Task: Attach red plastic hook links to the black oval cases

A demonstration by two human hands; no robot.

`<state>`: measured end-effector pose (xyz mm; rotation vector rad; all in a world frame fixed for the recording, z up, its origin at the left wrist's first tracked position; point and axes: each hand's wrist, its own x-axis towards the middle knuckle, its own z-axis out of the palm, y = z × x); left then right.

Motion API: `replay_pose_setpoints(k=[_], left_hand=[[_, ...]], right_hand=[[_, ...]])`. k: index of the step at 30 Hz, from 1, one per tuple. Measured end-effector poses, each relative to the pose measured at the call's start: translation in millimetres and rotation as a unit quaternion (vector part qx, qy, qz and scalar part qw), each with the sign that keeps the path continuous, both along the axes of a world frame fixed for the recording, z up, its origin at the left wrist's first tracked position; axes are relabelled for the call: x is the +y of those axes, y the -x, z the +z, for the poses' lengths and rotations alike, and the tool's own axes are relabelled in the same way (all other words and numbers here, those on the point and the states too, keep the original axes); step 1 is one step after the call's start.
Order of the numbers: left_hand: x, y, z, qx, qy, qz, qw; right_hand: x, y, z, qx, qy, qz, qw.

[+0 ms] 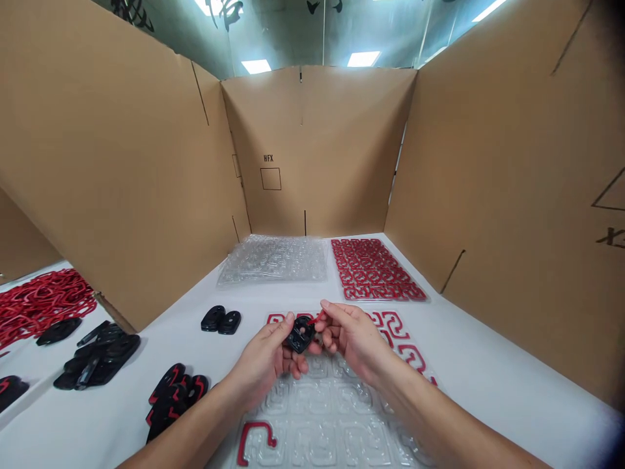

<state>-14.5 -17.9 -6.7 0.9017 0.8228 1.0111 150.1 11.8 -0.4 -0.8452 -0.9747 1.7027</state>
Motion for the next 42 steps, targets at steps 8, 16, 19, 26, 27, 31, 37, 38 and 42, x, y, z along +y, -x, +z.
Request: replay_pose_setpoints(k=[8, 16, 19, 26, 27, 31, 37, 38, 42], left_hand=[[-0.8, 1.1, 2.5, -0.017, 0.005, -0.015, 1.0], [-0.7, 1.7, 1.9, 0.0, -0.017, -0.029, 0.999], [-0.7, 2.2, 0.2, 0.012, -0.028, -0.034, 0.999], [0.3, 0.7, 0.3, 0.095, -0.076, 0.002, 0.993], [0.4, 0.1, 0.6, 0.115, -0.09, 0.01, 0.989], [0.7, -0.9, 1.3, 0.176, -0.13, 0.054, 0.974], [1.9, 0.9, 2.0, 0.15, -0.128, 0.05, 0.979], [1.9, 1.1, 2.0, 0.142, -0.122, 0.044, 0.981], [1.6, 2.1, 0.5, 0.12, -0.086, 0.025, 0.989]], right_hand=[[1.8, -2.8, 2.9, 0.014, 0.043, -0.007, 0.999], [2.1, -2.1, 0.7, 0.015, 0.064, -0.002, 0.998], [3.3, -3.6, -0.3, 0.012, 0.068, 0.005, 0.998], [4.7, -3.5, -3.3, 0.006, 0.072, 0.005, 0.997], [4.1, -2.5, -3.4, 0.005, 0.072, 0.005, 0.997], [-0.3, 2.3, -2.3, 0.0, 0.073, 0.013, 0.997], [-2.6, 2.7, -1.1, -0.005, 0.067, 0.001, 0.998], [-1.8, 1.9, -1.3, -0.006, 0.063, -0.002, 0.998], [1.5, -0.8, -2.8, -0.014, 0.041, -0.002, 0.999]])
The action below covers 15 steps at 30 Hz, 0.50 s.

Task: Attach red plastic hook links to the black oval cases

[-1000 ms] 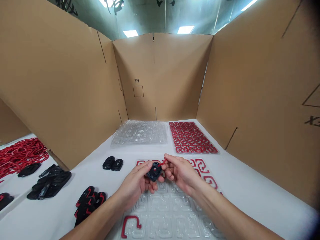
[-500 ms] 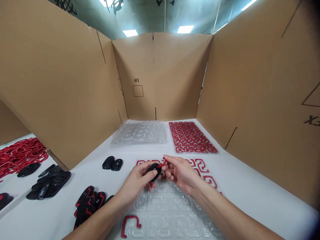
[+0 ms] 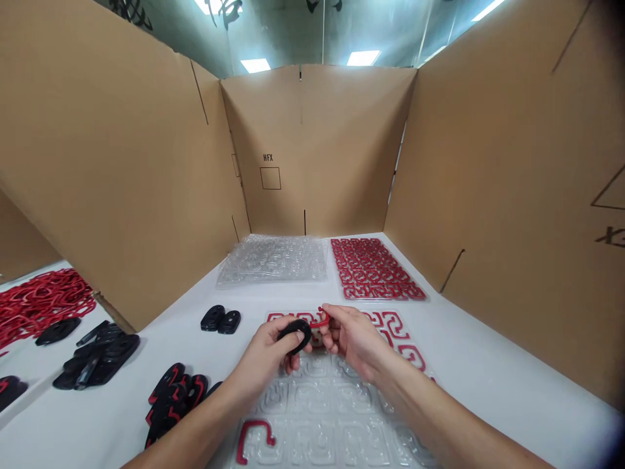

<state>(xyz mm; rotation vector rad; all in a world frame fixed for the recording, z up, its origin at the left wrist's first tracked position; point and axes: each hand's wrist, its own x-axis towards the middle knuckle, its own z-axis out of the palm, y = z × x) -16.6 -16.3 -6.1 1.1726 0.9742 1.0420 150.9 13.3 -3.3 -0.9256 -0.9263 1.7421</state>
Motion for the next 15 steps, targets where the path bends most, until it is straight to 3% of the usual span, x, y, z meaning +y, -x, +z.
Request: replay_pose_setpoints(k=[7, 15], left_hand=[[0.7, 0.5, -1.9, -0.124, 0.075, -0.031, 0.989], [0.7, 3.0, -0.8, -0.183, 0.107, -0.023, 0.977]], right_hand=[[1.8, 1.8, -3.0, -0.032, -0.062, 0.015, 0.997], [1.1, 3.4, -4.6, -0.133, -0.163, -0.037, 0.977]])
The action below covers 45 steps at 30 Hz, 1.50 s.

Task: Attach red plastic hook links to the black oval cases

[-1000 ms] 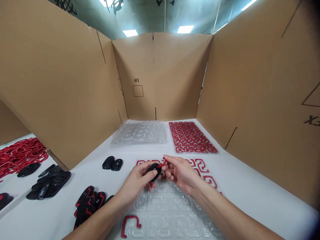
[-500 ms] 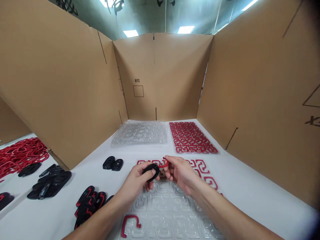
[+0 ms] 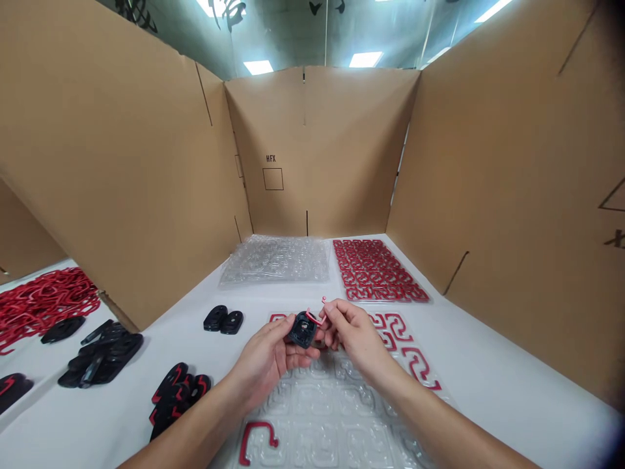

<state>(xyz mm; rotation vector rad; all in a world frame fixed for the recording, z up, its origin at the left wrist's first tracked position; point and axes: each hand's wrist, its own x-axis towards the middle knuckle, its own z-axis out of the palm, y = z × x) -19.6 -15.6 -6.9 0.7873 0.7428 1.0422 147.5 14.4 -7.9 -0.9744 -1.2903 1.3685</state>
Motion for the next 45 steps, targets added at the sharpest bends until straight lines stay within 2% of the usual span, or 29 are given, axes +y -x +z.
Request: replay_pose_setpoints(k=[5, 17, 24, 29, 38, 45], left_hand=[[0, 0, 0.8, -0.009, 0.001, 0.0, 1.0], [-1, 0, 1.3, -0.011, 0.001, 0.0, 1.0], [2, 0, 3.7, 0.0, -0.019, 0.069, 0.997], [6, 0, 0.0, 0.035, -0.042, 0.092, 0.994], [6, 0, -2.9, 0.05, -0.033, 0.1, 0.993], [5, -1, -0.1, 0.048, -0.026, 0.083, 0.995]], right_hand=[[-1, 0, 2.6, -0.026, -0.023, -0.021, 0.999], [0, 0, 1.3, -0.008, -0.015, -0.011, 1.0], [-4, 0, 4.2, 0.008, -0.039, 0.004, 0.999], [-10, 1, 5.3, -0.017, -0.073, -0.008, 0.997], [-11, 1, 6.8, -0.018, -0.08, -0.002, 0.997], [-11, 2, 5.0, -0.015, -0.082, -0.01, 0.996]])
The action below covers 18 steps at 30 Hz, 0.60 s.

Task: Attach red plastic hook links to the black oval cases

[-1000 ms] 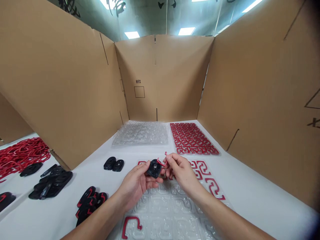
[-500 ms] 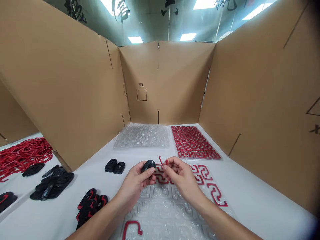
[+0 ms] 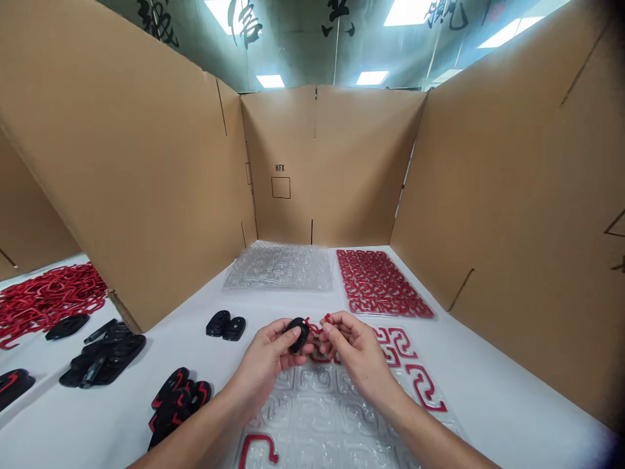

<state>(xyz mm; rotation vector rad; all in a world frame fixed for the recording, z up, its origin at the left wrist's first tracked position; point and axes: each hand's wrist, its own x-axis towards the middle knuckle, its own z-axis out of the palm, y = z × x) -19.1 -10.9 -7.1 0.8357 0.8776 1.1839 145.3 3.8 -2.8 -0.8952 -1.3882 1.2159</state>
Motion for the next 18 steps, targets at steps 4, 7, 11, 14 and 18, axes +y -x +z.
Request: replay_pose_setpoints(k=[4, 7, 11, 14, 18], left_hand=[[-2.5, -1.0, 2.9, -0.006, 0.012, -0.014, 1.0], [-3.0, -1.2, 3.3, -0.014, 0.012, -0.028, 0.999], [-2.4, -1.0, 2.0, -0.014, 0.008, -0.029, 0.999], [-1.8, -0.8, 1.2, -0.017, 0.006, -0.008, 1.0], [-1.5, -1.9, 2.8, 0.007, -0.011, 0.03, 0.999]], right_hand=[[-1.0, -1.4, -3.4, -0.031, -0.02, -0.004, 0.999], [-2.1, -3.4, -5.6, -0.111, -0.092, -0.014, 0.989], [-3.5, -4.3, -6.5, -0.18, -0.151, -0.021, 0.972], [-3.1, -3.5, -6.1, -0.122, -0.09, -0.014, 0.988], [-2.3, -2.5, -1.4, -0.064, -0.018, -0.01, 0.998]])
